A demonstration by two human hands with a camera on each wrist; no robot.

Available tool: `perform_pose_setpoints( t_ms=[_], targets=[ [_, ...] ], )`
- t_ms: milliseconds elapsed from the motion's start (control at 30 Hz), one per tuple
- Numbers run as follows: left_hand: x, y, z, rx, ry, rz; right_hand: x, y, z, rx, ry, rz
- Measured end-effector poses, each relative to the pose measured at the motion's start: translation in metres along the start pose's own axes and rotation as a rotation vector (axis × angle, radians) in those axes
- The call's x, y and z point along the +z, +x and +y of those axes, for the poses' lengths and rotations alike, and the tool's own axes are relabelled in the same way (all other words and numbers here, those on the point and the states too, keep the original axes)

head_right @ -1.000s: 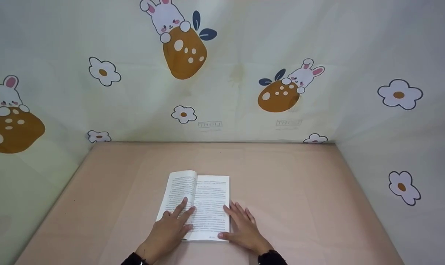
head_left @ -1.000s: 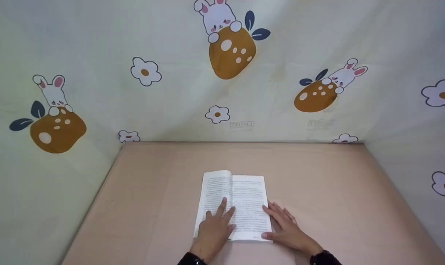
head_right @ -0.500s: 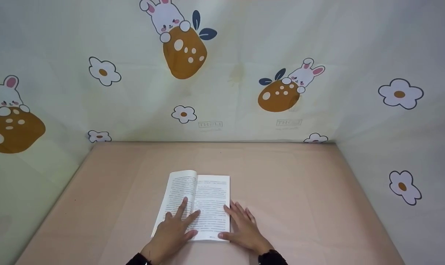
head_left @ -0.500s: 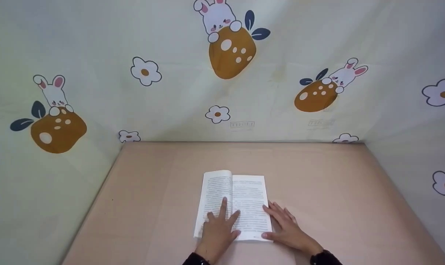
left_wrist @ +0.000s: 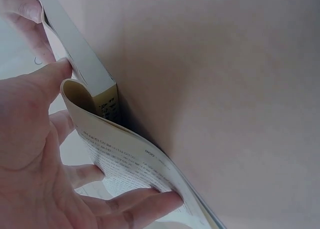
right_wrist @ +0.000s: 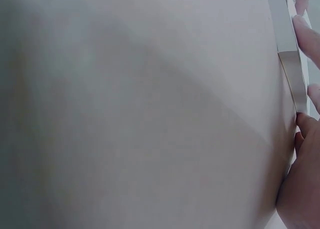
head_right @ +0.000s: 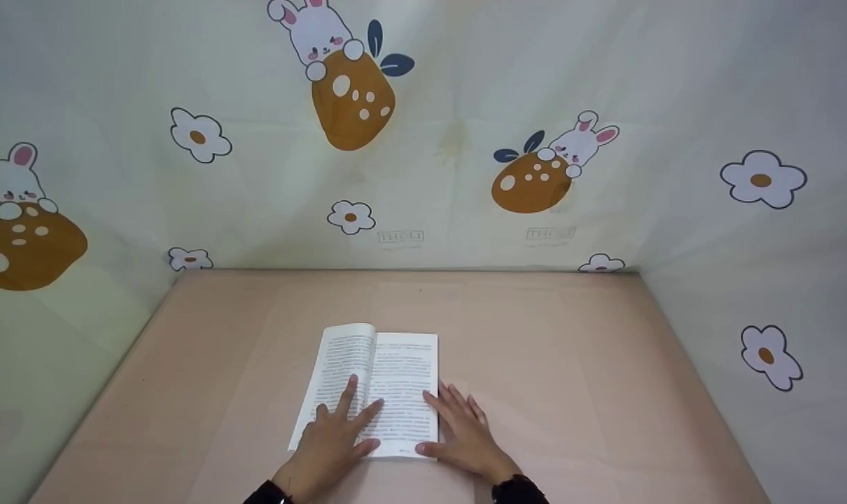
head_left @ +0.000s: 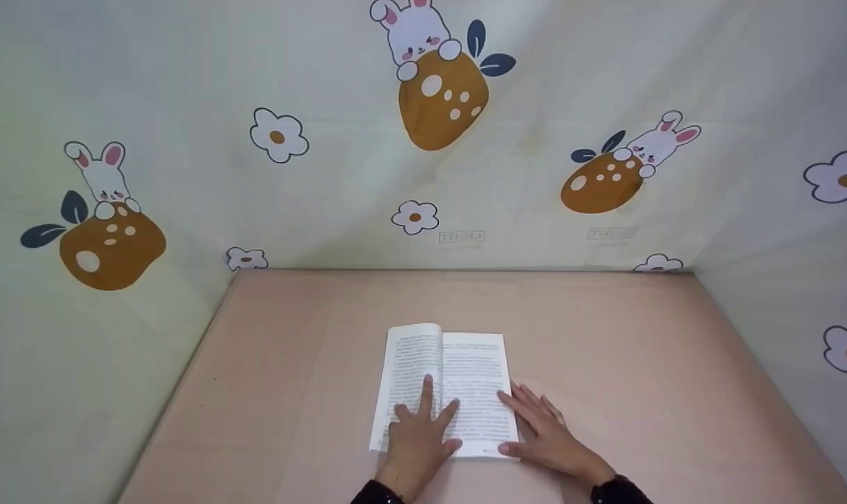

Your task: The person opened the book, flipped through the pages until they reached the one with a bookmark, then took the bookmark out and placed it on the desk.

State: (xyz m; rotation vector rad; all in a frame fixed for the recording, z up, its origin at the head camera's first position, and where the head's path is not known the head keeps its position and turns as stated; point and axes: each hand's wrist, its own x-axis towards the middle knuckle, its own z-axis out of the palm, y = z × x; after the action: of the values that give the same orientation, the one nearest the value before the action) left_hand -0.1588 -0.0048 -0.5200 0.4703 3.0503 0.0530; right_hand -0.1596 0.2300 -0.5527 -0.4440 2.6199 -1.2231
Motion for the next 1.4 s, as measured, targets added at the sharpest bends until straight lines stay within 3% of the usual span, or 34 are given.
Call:
perform_pose_setpoints(
  t_ms=[700, 1067, 1400],
  targets=[
    [0.0005, -0.0011, 0.0007, 0.011, 0.057, 0.036, 0.0009, -0.0002, 0.0022, -0.029, -0.016, 0.019],
    [-0.0051, -0.0012, 0.0027, -0.008, -0.022, 0.018, -0.0005, -0.0004, 0.0006, -0.006, -0.004, -0.005],
    [-0.0052, 0.0, 0.0037, -0.015, -0.021, 0.005, -0.0038, -0.0001, 0.0007, 0.017, 0.022, -0.023]
  ],
)
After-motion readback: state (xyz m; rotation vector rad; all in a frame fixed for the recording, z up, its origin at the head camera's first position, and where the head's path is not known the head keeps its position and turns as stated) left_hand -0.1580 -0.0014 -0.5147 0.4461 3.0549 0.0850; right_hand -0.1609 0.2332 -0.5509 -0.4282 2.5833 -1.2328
